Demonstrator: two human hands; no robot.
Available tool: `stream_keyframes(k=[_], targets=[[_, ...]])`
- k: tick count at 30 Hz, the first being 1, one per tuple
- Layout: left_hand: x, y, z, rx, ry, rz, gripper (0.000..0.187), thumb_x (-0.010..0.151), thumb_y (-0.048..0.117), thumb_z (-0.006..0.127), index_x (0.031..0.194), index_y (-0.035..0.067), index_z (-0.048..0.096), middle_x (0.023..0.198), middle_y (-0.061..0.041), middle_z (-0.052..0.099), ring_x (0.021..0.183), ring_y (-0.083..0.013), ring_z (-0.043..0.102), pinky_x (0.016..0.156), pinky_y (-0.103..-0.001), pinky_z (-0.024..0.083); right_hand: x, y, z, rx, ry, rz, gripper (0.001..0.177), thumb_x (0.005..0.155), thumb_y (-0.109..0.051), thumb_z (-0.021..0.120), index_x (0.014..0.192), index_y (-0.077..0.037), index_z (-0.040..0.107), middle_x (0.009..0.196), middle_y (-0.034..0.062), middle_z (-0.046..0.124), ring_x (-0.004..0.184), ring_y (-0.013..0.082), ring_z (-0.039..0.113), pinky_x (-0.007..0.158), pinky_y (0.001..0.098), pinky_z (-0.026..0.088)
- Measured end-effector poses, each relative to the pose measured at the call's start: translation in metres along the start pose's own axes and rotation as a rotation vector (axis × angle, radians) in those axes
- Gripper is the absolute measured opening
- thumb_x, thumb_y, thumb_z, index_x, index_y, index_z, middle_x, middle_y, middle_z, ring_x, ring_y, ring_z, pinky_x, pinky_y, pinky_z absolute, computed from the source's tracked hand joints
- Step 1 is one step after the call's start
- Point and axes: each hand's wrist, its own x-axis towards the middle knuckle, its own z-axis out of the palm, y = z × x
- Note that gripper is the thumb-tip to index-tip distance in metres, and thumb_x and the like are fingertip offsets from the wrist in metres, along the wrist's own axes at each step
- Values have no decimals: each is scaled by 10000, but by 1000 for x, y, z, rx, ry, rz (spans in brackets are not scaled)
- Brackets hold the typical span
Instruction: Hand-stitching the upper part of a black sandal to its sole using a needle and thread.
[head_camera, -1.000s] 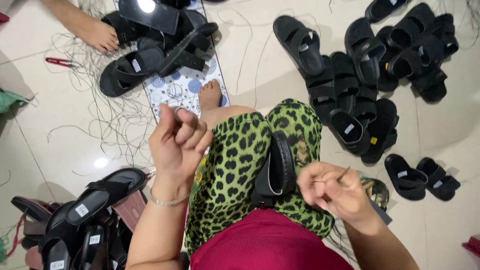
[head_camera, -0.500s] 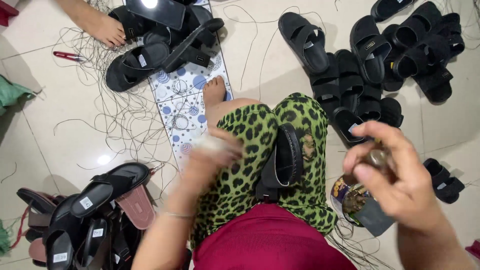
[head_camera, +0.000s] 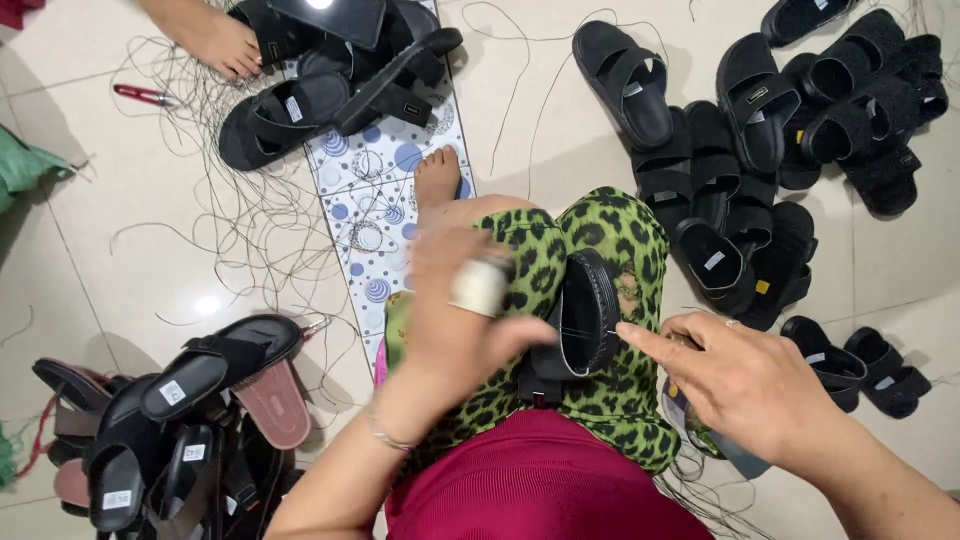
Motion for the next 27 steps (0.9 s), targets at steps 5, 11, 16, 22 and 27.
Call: stream_keyframes(k=[5, 11, 16, 22, 27], targets=[[-5, 22, 37, 166, -497, 256, 895, 808, 579, 702, 1428, -43, 533, 1447, -276, 527, 1435, -433, 409, 1218, -613, 119, 3, -25, -22, -300, -47, 43, 602, 760, -181, 666, 1357, -253, 649, 868, 36, 585, 513, 177, 594, 447, 305, 521], [-11, 19, 46, 164, -453, 275, 817, 908, 538, 631, 1456, -55, 507, 1450, -293, 540, 1429, -426, 443, 1202, -654, 146, 15, -6, -9, -233, -244, 135, 584, 769, -193, 654, 1336, -295, 557, 981, 6, 641, 621, 231, 741, 505, 395, 625], [-10, 17, 43, 141, -460, 277, 846, 894, 498, 673, 1454, -102, 467, 1450, -318, 533, 1418, -432, 455, 1206, -647, 160, 39, -15, -5, -58, -103, 122, 136, 965, -255, 578, 1050, -150, 561, 867, 19, 722, 611, 245, 711, 512, 408, 566], [-21, 18, 39, 83, -382, 338, 669, 865, 434, 733, 1320, -35, 589, 1348, -249, 568, 1320, -413, 503, 1164, -675, 197, 34, -22, -1, -66, -4, 23, 193, 966, -219, 593, 1100, -103, 517, 783, 67, 687, 532, 258, 676, 452, 408, 558], [-12, 39, 9, 7, -266, 570, 244, 845, 111, 654, 1041, -31, 686, 1116, -221, 631, 1008, -365, 592, 954, -547, 431, 29, -37, -8, -73, 229, -29, 256, 878, -131, 682, 1121, -79, 620, 773, 59, 676, 582, 240, 661, 520, 380, 528]])
